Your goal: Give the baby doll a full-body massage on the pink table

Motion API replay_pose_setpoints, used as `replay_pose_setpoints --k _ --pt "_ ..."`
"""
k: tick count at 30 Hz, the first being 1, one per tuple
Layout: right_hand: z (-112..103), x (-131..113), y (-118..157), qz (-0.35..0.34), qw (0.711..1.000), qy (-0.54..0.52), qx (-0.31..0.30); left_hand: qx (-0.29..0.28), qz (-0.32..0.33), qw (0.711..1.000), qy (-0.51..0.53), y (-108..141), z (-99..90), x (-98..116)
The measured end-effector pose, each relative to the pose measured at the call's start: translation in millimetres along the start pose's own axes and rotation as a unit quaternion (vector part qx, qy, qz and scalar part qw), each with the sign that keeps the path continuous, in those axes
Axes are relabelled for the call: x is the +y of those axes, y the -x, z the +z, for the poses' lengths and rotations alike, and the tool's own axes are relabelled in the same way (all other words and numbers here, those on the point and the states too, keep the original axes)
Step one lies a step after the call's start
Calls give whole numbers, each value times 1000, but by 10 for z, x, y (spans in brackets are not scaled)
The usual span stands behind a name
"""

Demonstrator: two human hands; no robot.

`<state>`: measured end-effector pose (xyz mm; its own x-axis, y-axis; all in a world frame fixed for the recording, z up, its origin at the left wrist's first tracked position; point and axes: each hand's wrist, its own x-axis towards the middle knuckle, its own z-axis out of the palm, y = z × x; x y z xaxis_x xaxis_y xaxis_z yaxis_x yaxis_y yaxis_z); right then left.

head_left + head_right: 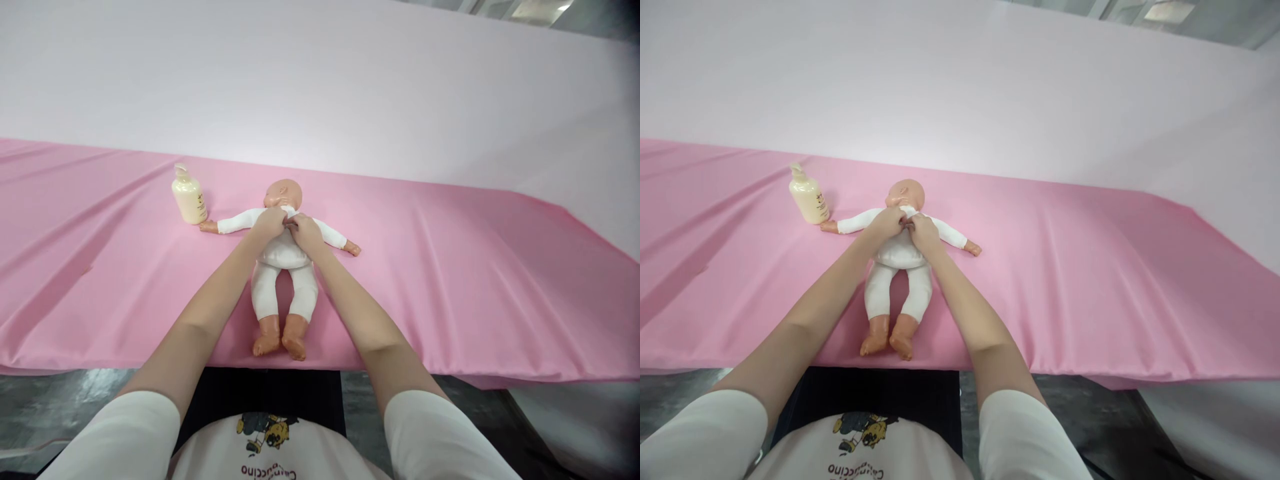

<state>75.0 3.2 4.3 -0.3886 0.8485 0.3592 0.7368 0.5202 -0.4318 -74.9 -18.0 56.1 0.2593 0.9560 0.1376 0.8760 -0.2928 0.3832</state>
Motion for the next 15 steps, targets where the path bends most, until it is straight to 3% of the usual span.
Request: replay_pose_setpoints --k 3,10,15 --pt "16 30 1 -10 1000 1 5 4 19 1000 -24 -52 100 -54" --pt "-40 42 -22 -45 994 -22 102 119 40 992 -27 -111 138 -99" --pt "56 105 -45 -58 998 -14 14 85 -17 996 -34 -105 250 -182"
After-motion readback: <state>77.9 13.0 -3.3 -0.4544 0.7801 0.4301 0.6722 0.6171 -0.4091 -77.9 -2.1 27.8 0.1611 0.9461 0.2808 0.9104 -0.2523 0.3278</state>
